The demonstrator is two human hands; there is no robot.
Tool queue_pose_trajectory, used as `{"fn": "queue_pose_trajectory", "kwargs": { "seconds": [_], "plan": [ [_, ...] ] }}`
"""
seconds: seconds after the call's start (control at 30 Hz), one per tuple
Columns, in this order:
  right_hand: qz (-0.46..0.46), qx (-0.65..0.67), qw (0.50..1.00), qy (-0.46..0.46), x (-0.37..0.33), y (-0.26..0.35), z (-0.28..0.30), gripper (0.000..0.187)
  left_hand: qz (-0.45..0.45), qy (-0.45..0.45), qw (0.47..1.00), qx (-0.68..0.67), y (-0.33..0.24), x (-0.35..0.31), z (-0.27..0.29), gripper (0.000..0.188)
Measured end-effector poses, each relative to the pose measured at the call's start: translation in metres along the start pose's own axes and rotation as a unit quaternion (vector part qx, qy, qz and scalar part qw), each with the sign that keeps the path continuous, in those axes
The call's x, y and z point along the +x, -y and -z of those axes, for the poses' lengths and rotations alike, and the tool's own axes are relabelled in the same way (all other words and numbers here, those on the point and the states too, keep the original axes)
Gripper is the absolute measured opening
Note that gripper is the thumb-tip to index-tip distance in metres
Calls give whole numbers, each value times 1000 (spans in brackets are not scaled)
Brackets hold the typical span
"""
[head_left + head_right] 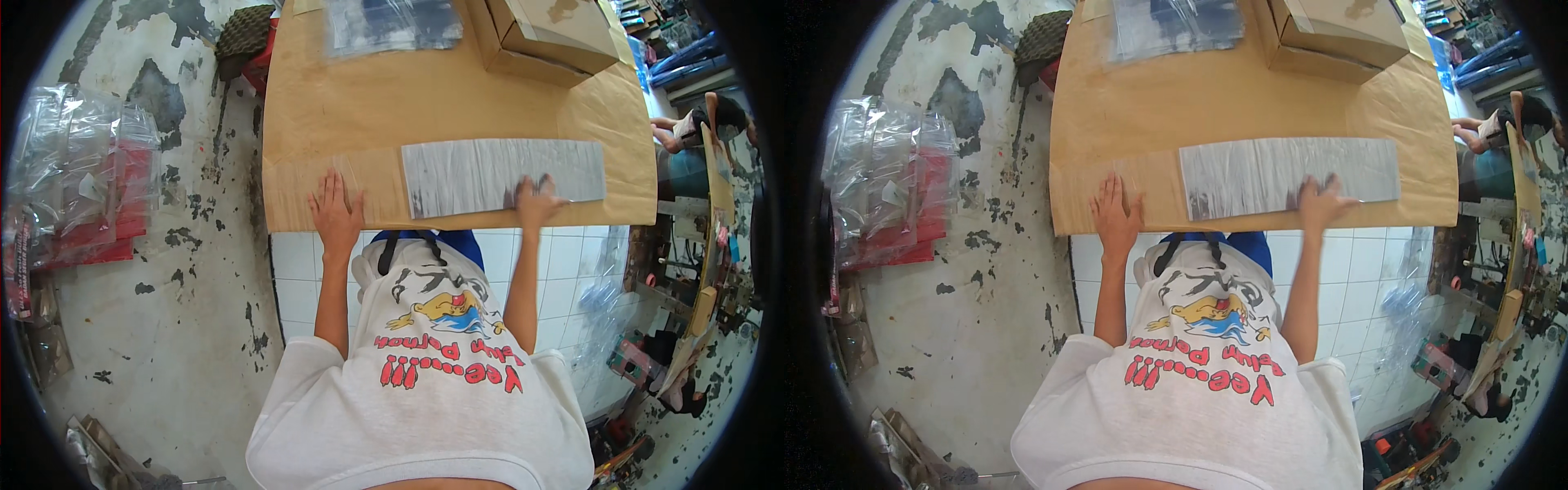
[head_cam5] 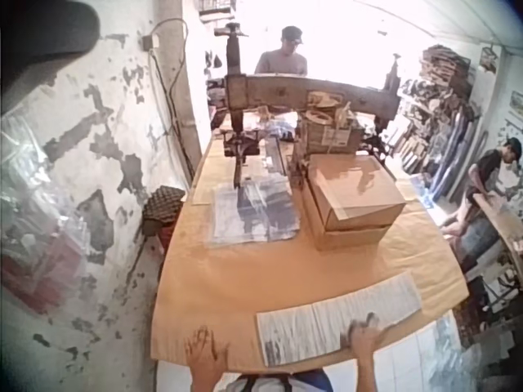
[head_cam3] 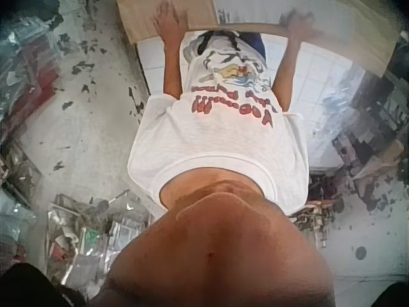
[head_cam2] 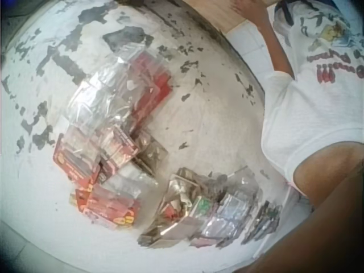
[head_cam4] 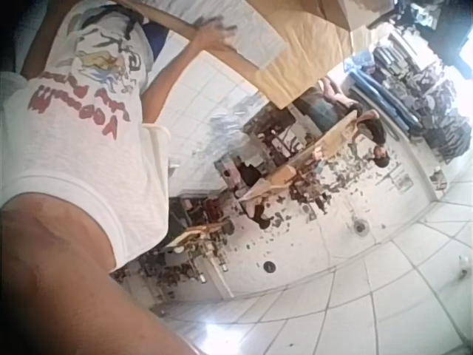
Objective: The person retrieves a stack of plastic sheets from the floor and brings it to the work table. They then repeatedly lay out, align, and smooth plastic sheets on the table by hand.
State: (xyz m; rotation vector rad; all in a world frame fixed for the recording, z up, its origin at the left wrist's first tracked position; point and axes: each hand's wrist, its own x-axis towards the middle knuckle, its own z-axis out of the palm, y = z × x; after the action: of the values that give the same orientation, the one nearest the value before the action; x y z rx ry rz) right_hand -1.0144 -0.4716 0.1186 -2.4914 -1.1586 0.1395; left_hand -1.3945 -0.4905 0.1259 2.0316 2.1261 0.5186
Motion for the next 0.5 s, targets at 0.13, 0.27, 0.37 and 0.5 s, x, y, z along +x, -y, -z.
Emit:
{"fn": "queue_pose_trajectory", "kwargs": {
  "seconds": [0.13, 0.27, 0.37, 0.5],
  "plan": [
    [174, -17, 978, 112, -98, 87, -11, 94, 61, -10, 998, 17, -17, 8, 3, 72],
    [239, -49, 950, 192, -120, 117, -8, 100, 103, -78, 991, 16, -34, 17, -1, 77],
    [242, -61, 945, 210, -120, 127, -3, 101, 205, -84, 975, 9, -24, 20, 1, 64],
    [264, -130, 917, 269, -127, 145, 7, 105, 177, -102, 979, 0, -1, 19, -2, 41]
  ]
}}
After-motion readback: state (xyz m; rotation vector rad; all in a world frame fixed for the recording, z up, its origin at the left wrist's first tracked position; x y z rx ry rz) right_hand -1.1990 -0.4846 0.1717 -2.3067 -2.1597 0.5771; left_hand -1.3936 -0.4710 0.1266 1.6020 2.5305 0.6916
